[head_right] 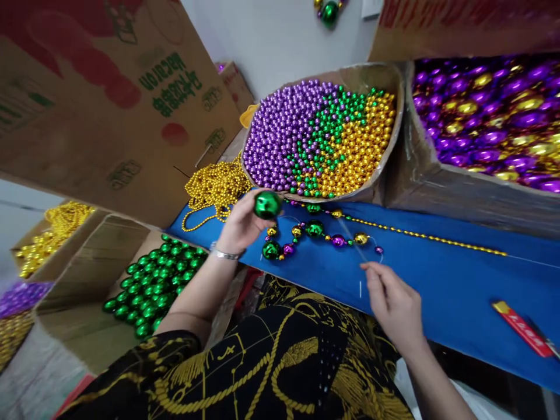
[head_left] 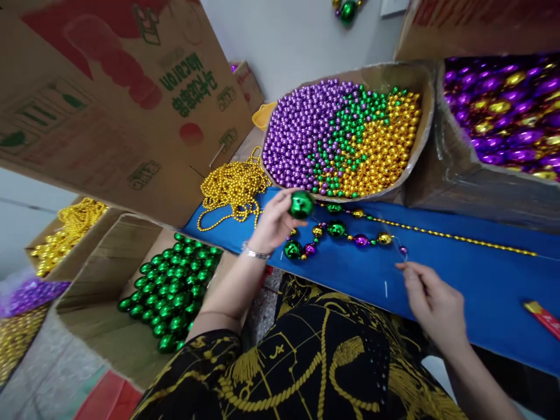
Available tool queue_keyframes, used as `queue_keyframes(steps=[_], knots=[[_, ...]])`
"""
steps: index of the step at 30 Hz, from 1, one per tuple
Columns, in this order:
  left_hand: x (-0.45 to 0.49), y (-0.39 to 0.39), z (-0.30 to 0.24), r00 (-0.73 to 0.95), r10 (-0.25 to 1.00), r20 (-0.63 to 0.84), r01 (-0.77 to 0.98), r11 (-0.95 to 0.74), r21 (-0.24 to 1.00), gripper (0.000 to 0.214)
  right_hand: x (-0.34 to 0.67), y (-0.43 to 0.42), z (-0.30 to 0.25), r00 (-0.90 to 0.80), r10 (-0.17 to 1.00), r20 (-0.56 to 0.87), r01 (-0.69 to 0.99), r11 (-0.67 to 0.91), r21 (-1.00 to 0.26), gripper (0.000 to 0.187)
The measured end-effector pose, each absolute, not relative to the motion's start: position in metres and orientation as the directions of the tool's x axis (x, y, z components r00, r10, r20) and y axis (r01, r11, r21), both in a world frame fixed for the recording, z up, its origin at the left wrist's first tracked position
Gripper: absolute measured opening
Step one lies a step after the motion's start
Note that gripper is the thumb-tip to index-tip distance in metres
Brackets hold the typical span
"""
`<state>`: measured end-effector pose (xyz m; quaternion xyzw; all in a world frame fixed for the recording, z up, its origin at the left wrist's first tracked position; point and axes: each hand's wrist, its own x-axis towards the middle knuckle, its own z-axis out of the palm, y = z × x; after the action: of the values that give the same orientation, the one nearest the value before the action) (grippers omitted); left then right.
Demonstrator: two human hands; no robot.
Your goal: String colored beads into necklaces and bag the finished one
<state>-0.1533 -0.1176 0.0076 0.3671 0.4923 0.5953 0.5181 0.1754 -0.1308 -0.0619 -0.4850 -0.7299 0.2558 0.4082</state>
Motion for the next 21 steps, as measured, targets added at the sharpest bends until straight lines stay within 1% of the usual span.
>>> queue_keyframes(steps=[2, 4, 7, 10, 13, 17, 21], knots=[[-0.119, -0.1, -0.008, -0.065, 0.983, -0.17, -0.437, 0.125, 0.891, 0.041, 0.17, -0.134, -0.059, -0.318, 0.843, 0.434, 0.514, 0.538, -0.668, 0.018], [-0.098, -0.09, -0.019, 0.005, 0.972, -0.233, -0.523, 0.201, 0.828, 0.04, 0.168, -0.135, -0.056, -0.37, 0.8, 0.472, 0.526, 0.599, -0.604, 0.017], [-0.084, -0.086, -0.028, 0.042, 0.966, -0.256, -0.546, 0.237, 0.803, 0.041, 0.17, -0.136, -0.055, -0.373, 0.794, 0.48, 0.546, 0.606, -0.579, 0.017], [-0.077, -0.087, -0.03, 0.033, 0.964, -0.263, -0.539, 0.239, 0.808, 0.045, 0.172, -0.135, -0.057, -0.369, 0.801, 0.471, 0.556, 0.597, -0.579, 0.018], [-0.071, -0.09, -0.03, 0.04, 0.962, -0.27, -0.567, 0.244, 0.786, 0.048, 0.173, -0.134, -0.06, -0.367, 0.793, 0.487, 0.56, 0.606, -0.565, 0.018], [-0.065, -0.094, -0.031, 0.028, 0.953, -0.302, -0.612, 0.255, 0.748, 0.046, 0.173, -0.135, -0.066, -0.394, 0.761, 0.515, 0.584, 0.64, -0.499, 0.018], [-0.059, -0.095, -0.028, 0.05, 0.933, -0.356, -0.673, 0.295, 0.679, 0.042, 0.174, -0.137, -0.071, -0.429, 0.724, 0.54, 0.605, 0.674, -0.424, 0.018]])
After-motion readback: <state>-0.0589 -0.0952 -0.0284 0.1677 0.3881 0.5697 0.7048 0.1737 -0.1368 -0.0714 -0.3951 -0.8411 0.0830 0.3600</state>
